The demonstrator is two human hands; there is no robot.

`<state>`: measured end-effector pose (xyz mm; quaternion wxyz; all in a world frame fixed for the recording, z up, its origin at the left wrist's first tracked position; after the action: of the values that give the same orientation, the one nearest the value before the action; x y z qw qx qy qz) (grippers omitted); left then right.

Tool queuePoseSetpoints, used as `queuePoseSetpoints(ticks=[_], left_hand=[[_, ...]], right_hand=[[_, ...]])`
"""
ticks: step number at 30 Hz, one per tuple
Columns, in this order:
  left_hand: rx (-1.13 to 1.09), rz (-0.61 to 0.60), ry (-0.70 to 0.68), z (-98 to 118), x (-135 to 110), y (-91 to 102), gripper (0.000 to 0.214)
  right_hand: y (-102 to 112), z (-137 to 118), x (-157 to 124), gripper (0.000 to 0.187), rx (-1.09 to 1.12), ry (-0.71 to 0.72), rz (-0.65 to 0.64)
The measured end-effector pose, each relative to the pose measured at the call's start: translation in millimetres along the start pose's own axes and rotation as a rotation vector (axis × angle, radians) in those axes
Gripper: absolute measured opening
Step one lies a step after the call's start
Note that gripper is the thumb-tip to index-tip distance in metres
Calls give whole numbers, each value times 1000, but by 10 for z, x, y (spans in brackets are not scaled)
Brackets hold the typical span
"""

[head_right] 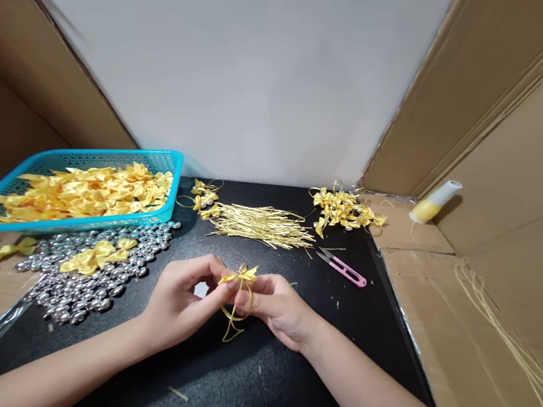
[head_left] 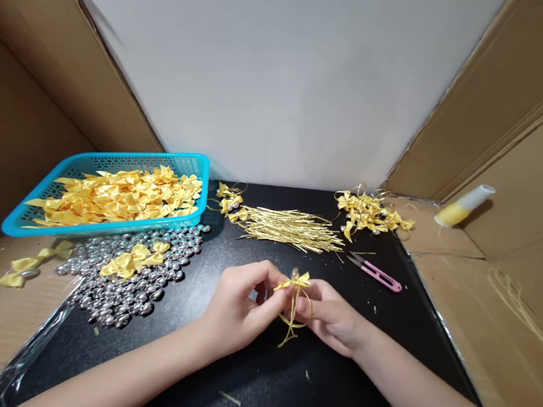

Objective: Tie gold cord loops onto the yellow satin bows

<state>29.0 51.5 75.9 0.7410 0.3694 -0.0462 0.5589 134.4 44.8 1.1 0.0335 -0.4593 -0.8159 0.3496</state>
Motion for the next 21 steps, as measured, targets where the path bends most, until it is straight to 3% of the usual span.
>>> queuePoseSetpoints(ticks=[5,9,15,19,21], left_hand=[[10,9,-14,2,-1,4,14],[-62,-9,66,-35,11,-4,15],[-313,-19,333,-167,21,-14,18],[-453,-30,446,-234,32,-42,21],[-484,-56,475,-253,33,-70,22]], right_hand=[[-13,-63,-15,31,-102,61,10],[62,-114,4,33,-244,117,35],[87,-378,-52,14,-1047,392,159],[111,-400,-67,8,-1328,334,31],[175,-492,-91,6,-1414,312,42]])
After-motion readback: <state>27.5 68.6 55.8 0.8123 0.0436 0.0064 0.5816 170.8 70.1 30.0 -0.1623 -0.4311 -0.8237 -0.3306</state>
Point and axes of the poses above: each hand's wrist, its own x-axis towards the middle knuckle, its own y-axis out of the back of the hand, z = x × y, the point moved 7 cm from there along x, towards the middle knuckle, and after that the axes turned 1 degree about -y, right-handed, at the moved point
